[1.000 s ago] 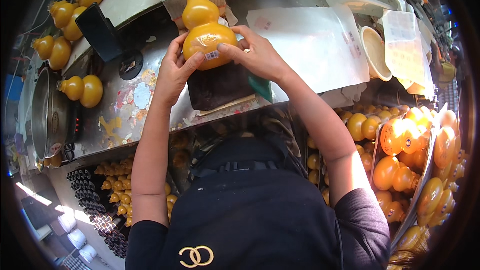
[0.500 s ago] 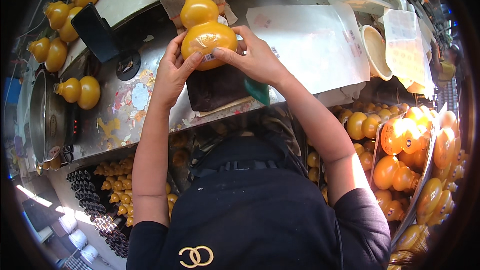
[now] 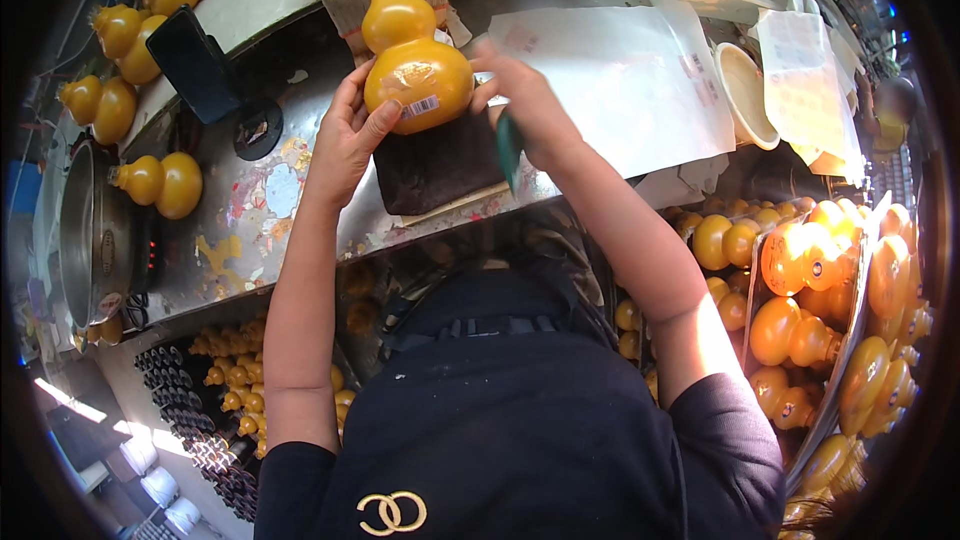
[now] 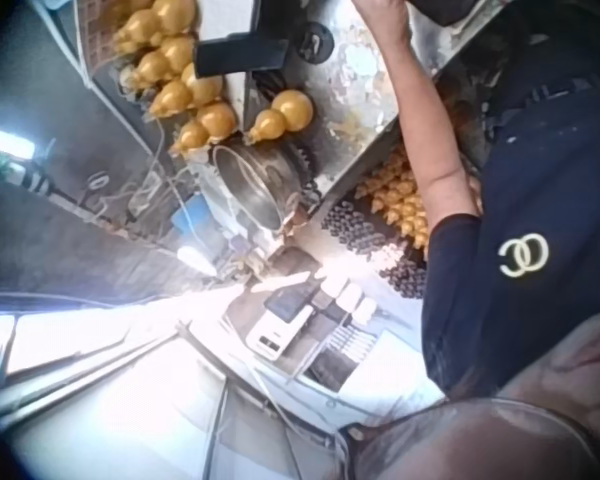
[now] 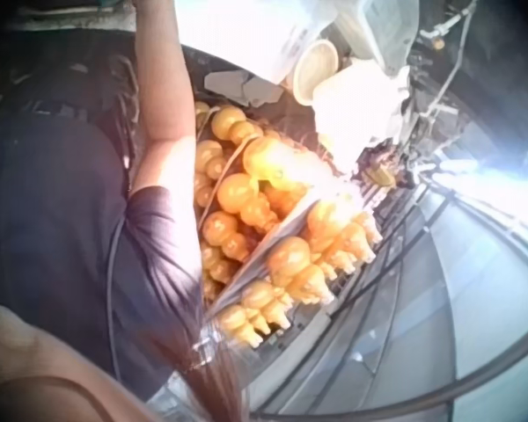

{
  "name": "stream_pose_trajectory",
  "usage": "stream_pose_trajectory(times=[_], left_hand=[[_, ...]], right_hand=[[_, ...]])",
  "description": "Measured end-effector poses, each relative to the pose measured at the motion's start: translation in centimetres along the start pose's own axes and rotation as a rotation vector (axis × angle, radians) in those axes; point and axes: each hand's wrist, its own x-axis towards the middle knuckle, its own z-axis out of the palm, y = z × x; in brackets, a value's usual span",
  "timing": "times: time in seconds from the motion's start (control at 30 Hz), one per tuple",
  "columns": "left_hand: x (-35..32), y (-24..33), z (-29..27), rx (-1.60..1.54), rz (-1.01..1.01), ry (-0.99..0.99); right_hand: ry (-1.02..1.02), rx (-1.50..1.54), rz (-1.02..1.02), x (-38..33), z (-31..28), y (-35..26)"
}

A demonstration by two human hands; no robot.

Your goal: The person picks up a yellow gourd, applies a sticker to its surface, and smooths it with a green tool. They repeat this process for several gourds, placing each labeled gourd aside on the counter.

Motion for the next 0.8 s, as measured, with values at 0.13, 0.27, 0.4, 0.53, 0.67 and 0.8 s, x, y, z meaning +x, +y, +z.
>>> stream_pose_trajectory(times=[0.13,0.27,0.4,0.53,0.67,0.8], left_hand=[[-0.1,0.5,0.0,-0.002,-0.001,-0.032],[-0.1,0.4,0.2,-0.018,0.003,-0.047],[0.0,0.0,0.0,-0.004,0.019,-0.054],[-0.1,0.2,-0.1,0.029,0.004,-0.068],[-0.2,0.6,0.2,0.062,-0.012,-0.064],[-0.3,0.7,0.4,0.038,-0.020,-0.047]], right_hand=[[0.152,0.709,0.123,-3.0,0.1,-1.7],[0.113,0.299,-0.294,-5.2,2.6,-0.9],[0.276,-0.393,-0.751,-5.9,4.9,-0.2],[0.320,-0.354,-0.602,-5.7,4.3,0.5],[0.289,-0.153,-0.421,-5.4,3.1,1.0],[0.230,0.129,-0.253,-5.4,2.2,1.3]])
